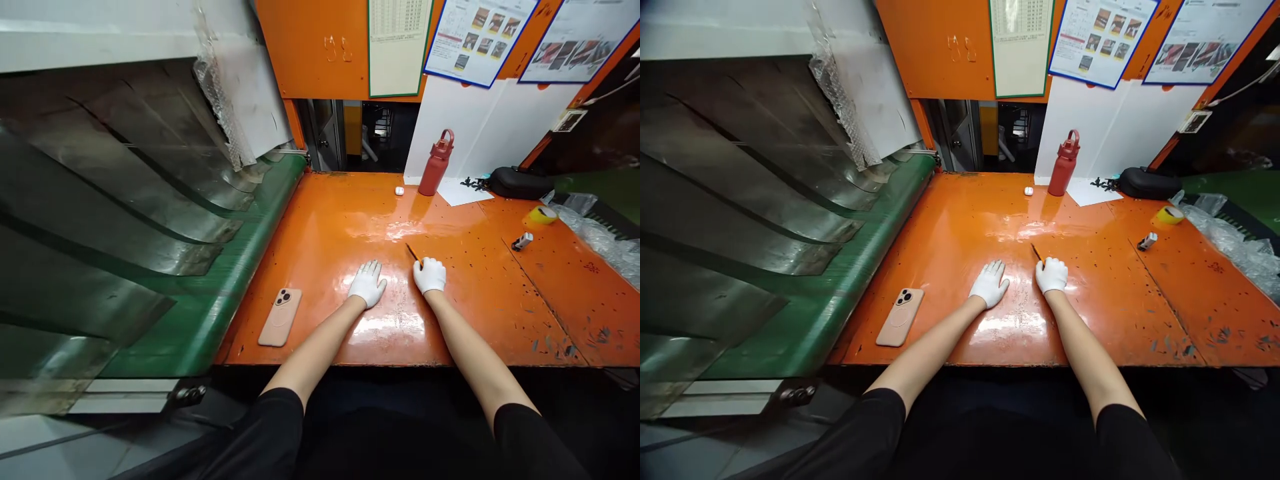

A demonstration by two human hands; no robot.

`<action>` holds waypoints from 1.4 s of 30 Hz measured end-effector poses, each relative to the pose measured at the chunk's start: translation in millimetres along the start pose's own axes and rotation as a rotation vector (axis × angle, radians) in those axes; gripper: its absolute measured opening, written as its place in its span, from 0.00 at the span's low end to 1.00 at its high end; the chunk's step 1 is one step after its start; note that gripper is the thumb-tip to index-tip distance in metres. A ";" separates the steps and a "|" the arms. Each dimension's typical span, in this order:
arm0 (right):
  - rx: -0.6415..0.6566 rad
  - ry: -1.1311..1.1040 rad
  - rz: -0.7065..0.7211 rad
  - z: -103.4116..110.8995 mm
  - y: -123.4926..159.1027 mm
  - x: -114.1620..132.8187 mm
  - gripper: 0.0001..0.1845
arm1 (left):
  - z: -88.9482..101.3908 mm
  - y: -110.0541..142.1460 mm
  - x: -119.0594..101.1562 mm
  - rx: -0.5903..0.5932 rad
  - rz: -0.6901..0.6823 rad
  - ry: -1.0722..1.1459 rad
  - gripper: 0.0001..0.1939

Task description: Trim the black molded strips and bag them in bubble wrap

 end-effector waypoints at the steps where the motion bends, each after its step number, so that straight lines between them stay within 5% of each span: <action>1: -0.019 0.023 -0.024 1.4 -3.3 -3.8 0.20 | -0.8 -3.2 1.6 -0.003 0.000 -0.005 0.38; 6: -0.132 0.042 0.132 -11.1 -1.1 23.5 0.30 | -3.4 -33.5 12.2 -0.055 0.050 -0.030 0.38; 12: 0.115 -0.125 0.280 -78.1 -21.6 99.9 0.28 | -1.5 -107.9 31.6 -0.151 0.212 -0.079 0.34; 17: 0.159 -0.155 0.275 -96.7 -65.5 118.2 0.28 | 3.0 -150.0 51.4 -0.209 0.381 -0.088 0.33; 42: 0.210 -0.234 0.248 -96.6 -70.5 118.7 0.27 | 10.7 -158.4 50.9 -0.156 0.352 -0.042 0.27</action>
Point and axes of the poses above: each hand's wrist, its own y-axis away from the middle knuckle, its own z-axis out of the back of the hand, x = y × z, the point moved 6 cm from there along -y, towards the middle knuckle, and after that the axes turned 6 degrees about -x, right-handed, at the moved point
